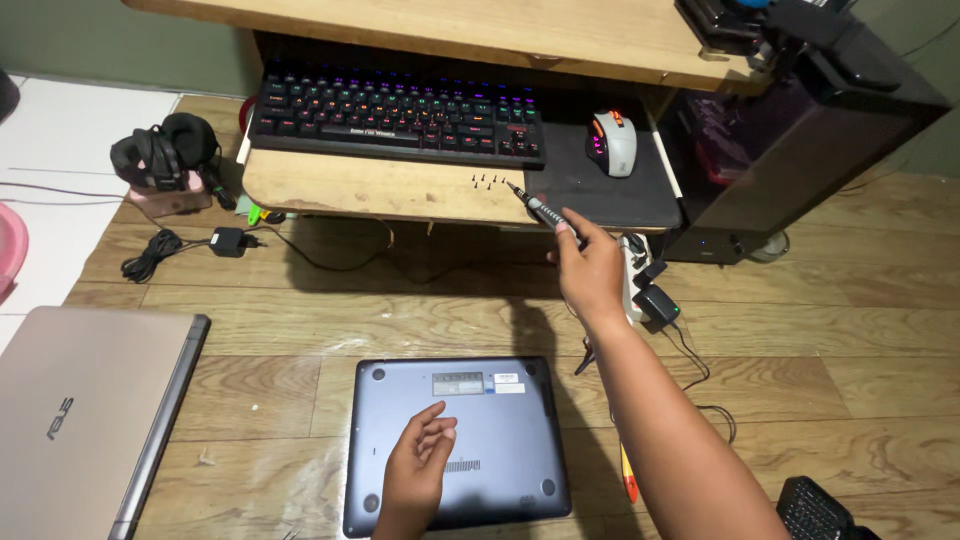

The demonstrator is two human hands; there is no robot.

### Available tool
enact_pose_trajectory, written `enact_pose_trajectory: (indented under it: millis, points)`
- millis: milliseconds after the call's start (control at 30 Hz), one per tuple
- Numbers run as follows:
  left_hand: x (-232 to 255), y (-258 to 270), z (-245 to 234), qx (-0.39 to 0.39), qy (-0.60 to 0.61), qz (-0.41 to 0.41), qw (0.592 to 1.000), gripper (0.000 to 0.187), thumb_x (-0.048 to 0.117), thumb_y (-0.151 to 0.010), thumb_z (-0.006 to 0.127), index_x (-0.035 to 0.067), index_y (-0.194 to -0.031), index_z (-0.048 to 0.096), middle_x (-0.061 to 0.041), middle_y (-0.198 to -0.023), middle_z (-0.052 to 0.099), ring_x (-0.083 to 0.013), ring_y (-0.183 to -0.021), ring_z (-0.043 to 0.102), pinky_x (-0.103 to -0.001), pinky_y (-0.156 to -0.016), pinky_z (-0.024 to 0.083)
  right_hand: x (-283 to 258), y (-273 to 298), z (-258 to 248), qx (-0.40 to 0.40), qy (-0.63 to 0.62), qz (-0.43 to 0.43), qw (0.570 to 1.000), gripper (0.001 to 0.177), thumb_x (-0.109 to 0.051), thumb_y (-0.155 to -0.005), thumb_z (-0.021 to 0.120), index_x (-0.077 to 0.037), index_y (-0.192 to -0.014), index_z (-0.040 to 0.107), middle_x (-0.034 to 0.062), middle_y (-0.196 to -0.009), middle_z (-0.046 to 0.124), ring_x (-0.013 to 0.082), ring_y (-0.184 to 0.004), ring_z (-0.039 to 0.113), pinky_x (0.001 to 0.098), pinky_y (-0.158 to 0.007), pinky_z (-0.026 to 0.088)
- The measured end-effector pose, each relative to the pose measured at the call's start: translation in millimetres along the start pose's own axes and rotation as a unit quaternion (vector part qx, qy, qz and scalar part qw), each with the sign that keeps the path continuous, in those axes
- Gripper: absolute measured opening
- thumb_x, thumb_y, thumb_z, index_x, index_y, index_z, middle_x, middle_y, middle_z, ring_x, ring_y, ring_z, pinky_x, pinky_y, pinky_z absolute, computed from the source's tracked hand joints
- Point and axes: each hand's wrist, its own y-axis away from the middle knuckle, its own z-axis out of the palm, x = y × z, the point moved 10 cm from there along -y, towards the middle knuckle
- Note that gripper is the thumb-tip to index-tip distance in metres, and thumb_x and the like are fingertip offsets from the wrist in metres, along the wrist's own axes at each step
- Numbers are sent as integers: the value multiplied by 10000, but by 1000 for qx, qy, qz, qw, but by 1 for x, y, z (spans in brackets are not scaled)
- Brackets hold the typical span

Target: The person reassembles a laptop by closing the lid and securing the bottom panel. They use a screwdriver to fasten multiple screws into the bottom case, working systematically across the surface.

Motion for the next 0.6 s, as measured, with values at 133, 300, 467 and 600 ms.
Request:
enact_pose_trajectory:
  millis: [133, 300, 467, 600]
  points:
    - [1, -1, 0, -5, -7, 2, 1000, 436, 117, -954, 618, 20, -1377, 580, -130, -1160, 725, -159, -1032, 660, -282, -931, 524, -1, -1, 3, -14, -23, 1, 1000, 363, -233, -1003, 646, -31, -1301, 697, 46, -673, 663, 90, -613, 696, 254, -510, 463]
    - [1, 2, 2, -11, -8, -11, 1000, 429, 120, -953, 618, 18, -1368, 588, -127, -1152, 730, -159, -1020, 666, -284, -915, 530, 6, 6, -2, -21, -75, 29, 996, 383, -217, -1012, 628, -21, -1338, 669, 29, -708, 663, 85, -636, 684, 251, -507, 462]
    - [26, 5, 9, -18, 22, 9, 1000, 426, 146, -964, 615, 3, -1365, 589, -143, -1175, 724, -167, -1063, 668, -283, -940, 521, 30, 64, -35, -39, -142, 81, 986, 363, -165, -1007, 606, 2, -1322, 672, 31, -778, 713, 85, -669, 629, 231, -594, 476]
    - [53, 7, 17, -23, 57, -27, 998, 420, 210, -981, 587, 27, -1360, 589, -143, -1200, 723, -184, -1092, 698, -301, -942, 525, 73, 165, -44, -109, -347, 210, 907, 343, -125, -1001, 561, 104, -1230, 676, 87, -738, 656, 146, -620, 595, 275, -586, 470]
